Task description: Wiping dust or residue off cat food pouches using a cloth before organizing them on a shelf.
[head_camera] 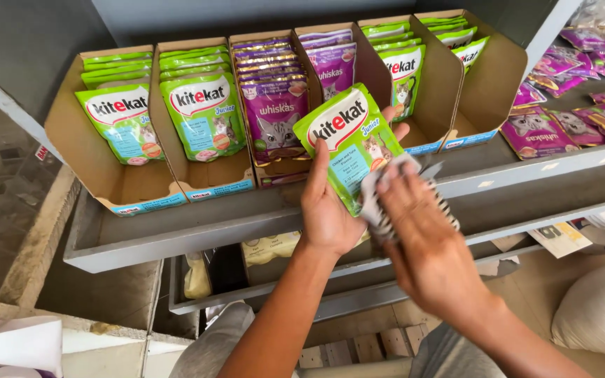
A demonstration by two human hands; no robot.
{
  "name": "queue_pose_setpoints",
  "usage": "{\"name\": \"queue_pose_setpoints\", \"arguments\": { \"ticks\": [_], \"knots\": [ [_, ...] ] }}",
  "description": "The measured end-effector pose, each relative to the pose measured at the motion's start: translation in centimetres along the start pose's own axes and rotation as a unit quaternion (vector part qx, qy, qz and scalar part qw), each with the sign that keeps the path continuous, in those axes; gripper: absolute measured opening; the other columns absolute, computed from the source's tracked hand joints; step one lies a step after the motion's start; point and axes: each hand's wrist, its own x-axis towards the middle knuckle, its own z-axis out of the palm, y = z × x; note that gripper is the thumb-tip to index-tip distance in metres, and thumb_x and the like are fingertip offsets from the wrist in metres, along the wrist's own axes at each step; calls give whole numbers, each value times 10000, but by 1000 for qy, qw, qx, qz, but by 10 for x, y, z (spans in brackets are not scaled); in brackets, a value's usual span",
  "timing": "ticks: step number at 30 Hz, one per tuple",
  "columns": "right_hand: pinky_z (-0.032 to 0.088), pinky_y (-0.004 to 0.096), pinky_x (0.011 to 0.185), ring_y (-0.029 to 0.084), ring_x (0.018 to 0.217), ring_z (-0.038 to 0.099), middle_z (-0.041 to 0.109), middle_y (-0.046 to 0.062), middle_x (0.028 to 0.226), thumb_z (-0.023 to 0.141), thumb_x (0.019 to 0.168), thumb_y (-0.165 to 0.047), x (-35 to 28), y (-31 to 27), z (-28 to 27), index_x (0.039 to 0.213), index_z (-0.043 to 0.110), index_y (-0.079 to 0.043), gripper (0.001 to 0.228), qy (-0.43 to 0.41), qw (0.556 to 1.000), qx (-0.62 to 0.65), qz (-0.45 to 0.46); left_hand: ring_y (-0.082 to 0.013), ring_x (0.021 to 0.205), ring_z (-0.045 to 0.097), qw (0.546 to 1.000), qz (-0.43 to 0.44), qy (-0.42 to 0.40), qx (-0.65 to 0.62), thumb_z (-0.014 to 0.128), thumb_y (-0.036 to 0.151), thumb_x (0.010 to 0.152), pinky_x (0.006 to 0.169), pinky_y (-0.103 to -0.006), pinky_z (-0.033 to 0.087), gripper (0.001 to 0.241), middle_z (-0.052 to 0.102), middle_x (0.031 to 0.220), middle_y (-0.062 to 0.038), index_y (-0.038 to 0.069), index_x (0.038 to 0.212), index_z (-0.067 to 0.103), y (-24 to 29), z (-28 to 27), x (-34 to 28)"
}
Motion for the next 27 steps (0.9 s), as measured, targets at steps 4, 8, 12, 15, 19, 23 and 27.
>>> {"name": "queue_pose_setpoints", "arguments": {
  "ticks": [4,8,12,15,19,23,27],
  "knots": [
    [277,532,1266,322,1516,408,511,160,1569,702,779,-101,-2,1,-2,1473,493,13,734,-35,999,-15,-18,-342,1539,361,1000,4,2,-8,315,473,1066,1239,-478,339,722,416,1610,-171,58,1655,277,0,-6,0],
    [302,529,1249,407,1524,384,455,270,1589,680,802,-94,1,0,-2,1478,469,92,733,-2,999,-46,0,-335,1518,364,1000,-3,3,-2,338,456,1026,1254,-478,321,758,380,1627,-190,50,1661,254,2,3,-1],
    [311,515,1254,374,1510,408,491,219,1570,703,771,-90,0,4,-4,1465,484,59,743,-29,999,-21,-35,-350,1543,355,1000,-1,-8,-2,316,470,1066,1220,-487,356,714,398,1624,-181,74,1659,273,2,-4,1],
    [322,534,1245,404,1505,412,491,252,1562,688,811,-76,3,4,-6,1463,488,76,699,-9,999,-33,-7,-346,1535,353,1000,-5,3,-12,328,477,1041,1243,-506,337,738,391,1624,-173,92,1667,260,0,1,0],
    [326,506,1240,389,1523,386,483,206,1576,716,733,-86,0,-5,-8,1453,488,60,769,-58,996,26,-57,-373,1552,332,1000,-7,-13,-5,303,466,1068,1197,-491,365,726,361,1646,-200,74,1674,236,3,-5,-1],
    [323,552,1240,406,1471,465,516,277,1535,675,827,-77,1,5,-5,1458,490,82,677,-12,1000,-22,-7,-339,1541,356,1000,-1,-9,-15,325,474,1063,1224,-492,372,727,393,1630,-167,103,1683,246,-4,-8,0],
    [327,515,1247,390,1509,408,497,222,1565,690,772,-78,-2,-5,-2,1450,504,71,718,-21,999,-27,-36,-320,1500,395,999,-12,-30,-2,329,488,1060,1195,-490,403,746,359,1661,-175,88,1683,238,2,-6,-1]
  ]
}}
